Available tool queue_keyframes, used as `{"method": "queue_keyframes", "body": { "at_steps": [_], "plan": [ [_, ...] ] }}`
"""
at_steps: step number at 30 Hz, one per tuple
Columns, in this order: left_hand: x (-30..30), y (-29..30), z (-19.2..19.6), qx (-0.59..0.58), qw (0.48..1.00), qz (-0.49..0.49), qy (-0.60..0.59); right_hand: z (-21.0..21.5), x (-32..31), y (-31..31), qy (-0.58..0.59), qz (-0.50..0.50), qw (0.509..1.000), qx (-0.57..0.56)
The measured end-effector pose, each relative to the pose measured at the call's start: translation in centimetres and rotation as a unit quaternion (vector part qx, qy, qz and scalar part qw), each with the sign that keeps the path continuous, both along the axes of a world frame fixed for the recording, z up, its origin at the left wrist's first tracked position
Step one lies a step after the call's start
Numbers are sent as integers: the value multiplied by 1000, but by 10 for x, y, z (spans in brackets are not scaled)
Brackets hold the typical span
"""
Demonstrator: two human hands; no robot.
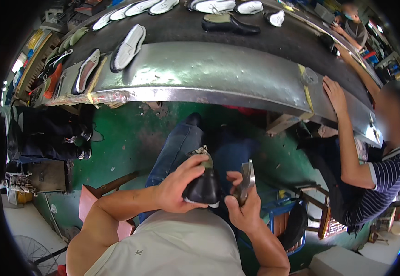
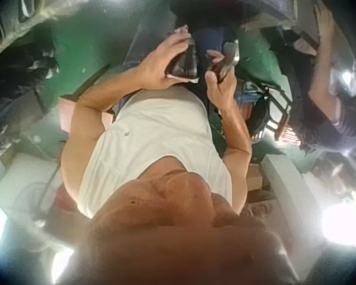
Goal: Trim and finish shoe components using pliers and other hand tools.
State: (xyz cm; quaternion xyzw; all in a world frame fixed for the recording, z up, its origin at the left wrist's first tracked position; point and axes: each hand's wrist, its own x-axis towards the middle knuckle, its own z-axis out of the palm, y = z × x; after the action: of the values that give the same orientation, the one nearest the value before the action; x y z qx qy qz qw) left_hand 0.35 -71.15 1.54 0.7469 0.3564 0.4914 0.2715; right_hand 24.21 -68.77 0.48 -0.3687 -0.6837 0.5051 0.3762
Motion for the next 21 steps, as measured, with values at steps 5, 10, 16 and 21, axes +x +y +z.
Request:
{"method": "queue_keyframes", "body": {
  "at_steps": [5, 10, 16, 21],
  "plan": [
    [5, -16, -39, 107, 992, -22, 66, -25, -16, -8, -12, -13, 990, 141],
    [2, -24, -49, 163, 982, -3, 99, -36, -19, -11, 27, -13, 965, 261],
    [2, -23, -54, 183, 977, -13, 110, -38, -16, -10, 11, 15, 953, 302],
    [1, -12, -72, 40, 996, 49, 57, -41, -15, -3, -11, 15, 995, 100]
  ]
}}
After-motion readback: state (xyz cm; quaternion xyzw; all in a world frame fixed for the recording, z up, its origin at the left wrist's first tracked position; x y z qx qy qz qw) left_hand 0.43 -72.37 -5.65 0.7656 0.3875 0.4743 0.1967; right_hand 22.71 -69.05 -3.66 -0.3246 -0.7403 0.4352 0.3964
